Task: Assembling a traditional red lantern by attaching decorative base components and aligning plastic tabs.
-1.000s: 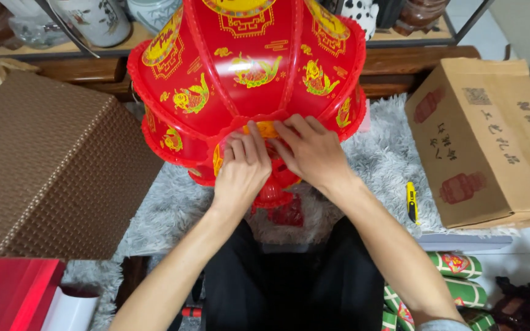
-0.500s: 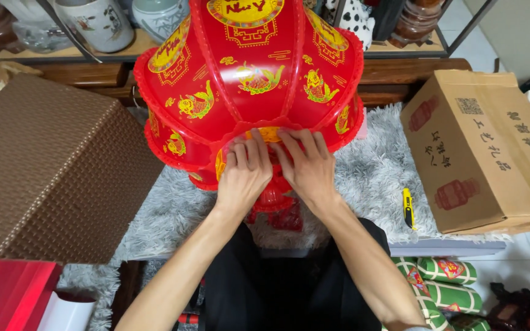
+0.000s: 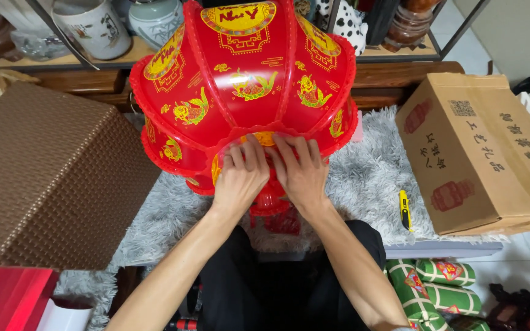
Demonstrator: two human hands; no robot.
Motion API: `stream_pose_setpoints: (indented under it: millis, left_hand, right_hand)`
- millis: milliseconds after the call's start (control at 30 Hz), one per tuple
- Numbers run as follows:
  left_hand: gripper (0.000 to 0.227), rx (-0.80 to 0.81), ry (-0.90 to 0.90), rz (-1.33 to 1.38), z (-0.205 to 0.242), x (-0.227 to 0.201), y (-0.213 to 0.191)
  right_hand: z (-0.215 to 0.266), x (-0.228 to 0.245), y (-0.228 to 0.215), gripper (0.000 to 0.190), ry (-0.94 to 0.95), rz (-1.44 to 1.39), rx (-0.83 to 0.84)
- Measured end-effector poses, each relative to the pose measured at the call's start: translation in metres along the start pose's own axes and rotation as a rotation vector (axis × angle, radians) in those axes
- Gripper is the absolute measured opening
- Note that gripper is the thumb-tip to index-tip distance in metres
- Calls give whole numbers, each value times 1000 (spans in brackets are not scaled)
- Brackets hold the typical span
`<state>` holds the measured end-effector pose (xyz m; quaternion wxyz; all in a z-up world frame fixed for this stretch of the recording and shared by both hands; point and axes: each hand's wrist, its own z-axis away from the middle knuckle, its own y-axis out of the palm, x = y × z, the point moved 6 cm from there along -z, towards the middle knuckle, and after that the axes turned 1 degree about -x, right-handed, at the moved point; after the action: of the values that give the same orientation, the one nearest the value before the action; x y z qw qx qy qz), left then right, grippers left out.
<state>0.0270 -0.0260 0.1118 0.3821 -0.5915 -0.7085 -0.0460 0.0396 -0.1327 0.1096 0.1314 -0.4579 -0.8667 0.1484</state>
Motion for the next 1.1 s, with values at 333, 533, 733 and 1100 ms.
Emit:
stream_pose_setpoints:
  millis: [333, 533, 733, 1100]
  left_hand:
    - [29, 20, 46, 55, 4, 10, 4]
    - [14, 80, 12, 192, -3, 32, 2]
    - [37, 36, -226, 771, -11, 43, -1]
    - [28, -38, -284, 1004, -8, 40, -1]
  right_hand:
    - [4, -20, 10, 23, 55, -116, -42]
    - [8, -36, 17, 35, 260, -418, -66]
    - [34, -49, 35, 37, 284, -575, -39]
    - [42, -33, 24, 21, 50, -412, -283]
